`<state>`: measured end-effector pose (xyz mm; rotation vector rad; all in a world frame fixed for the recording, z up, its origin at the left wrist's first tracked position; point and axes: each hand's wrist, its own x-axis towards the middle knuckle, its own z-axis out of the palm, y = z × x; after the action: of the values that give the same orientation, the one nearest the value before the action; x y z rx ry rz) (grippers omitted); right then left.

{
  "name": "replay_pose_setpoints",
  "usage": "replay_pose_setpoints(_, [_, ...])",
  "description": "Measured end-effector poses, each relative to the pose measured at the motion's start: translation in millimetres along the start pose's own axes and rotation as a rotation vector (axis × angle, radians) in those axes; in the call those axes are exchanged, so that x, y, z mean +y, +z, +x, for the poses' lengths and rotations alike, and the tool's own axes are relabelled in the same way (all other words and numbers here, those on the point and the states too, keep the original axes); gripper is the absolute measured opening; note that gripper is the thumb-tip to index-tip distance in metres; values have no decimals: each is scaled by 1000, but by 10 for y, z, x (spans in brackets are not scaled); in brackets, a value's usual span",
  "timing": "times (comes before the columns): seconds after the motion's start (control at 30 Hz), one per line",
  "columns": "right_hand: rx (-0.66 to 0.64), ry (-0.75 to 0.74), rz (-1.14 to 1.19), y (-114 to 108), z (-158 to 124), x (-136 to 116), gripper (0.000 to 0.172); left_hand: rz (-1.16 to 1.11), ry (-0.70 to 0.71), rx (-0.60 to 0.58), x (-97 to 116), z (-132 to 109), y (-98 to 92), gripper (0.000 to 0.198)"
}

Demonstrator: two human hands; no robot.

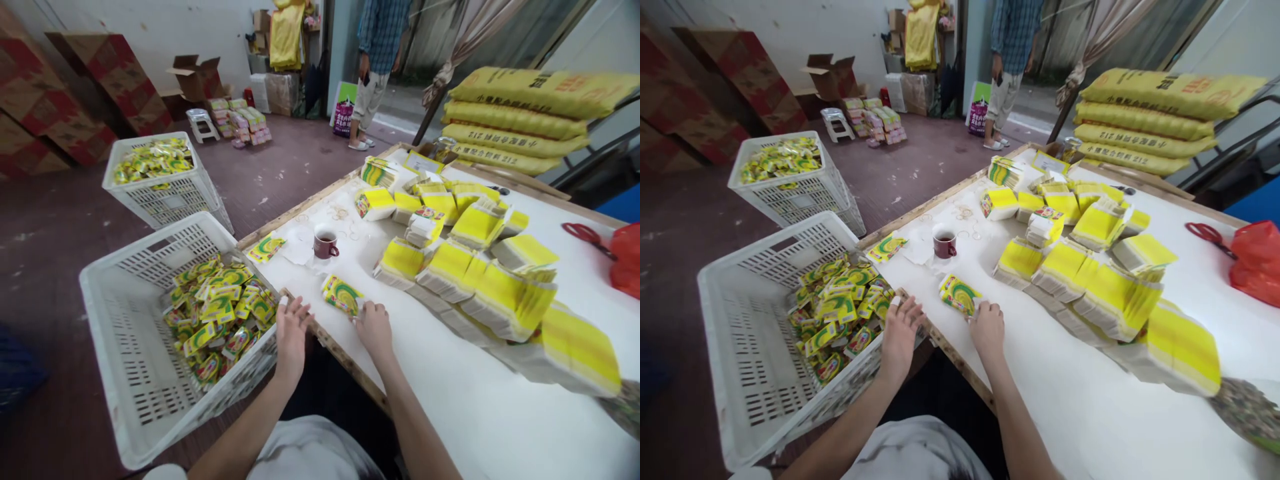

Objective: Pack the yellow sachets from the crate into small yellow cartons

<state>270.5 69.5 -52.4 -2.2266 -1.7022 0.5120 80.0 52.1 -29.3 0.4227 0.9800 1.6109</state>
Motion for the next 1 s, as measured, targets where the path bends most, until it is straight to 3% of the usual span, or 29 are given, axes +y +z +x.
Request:
replay_pose_setpoints(0.1, [-19,11,-29,73,6,-17,17,99,-60,-50,-49,-63,37,50])
replay_pose_setpoints(0.23, [-21,39,-49,87,11,-6,33,204,-81,-141,-61,-84,86,47])
replay_pose_setpoints(0.3, [-20,57,-60,78,24,-7,31,228,-106,-167,-66,-86,93,49])
replay_pose_setpoints(0.4, [-27,72,-79,65,30,-37,20,259,-157,-163,-88,-110,84,52])
replay_pose_setpoints(0.57, [-12,107,-122,10,-4,-107,37,282,-193,-158,-124,-157,64,55])
replay_pose_setpoints(0.73, [-45,103,-158,-35,7,-152,24,309,-186,-169,-126,-143,76,50])
replay_pose_setpoints(1.0, [-44,106,-145,-5,44,-164,28,336,-210,-198,-169,-139,80,45])
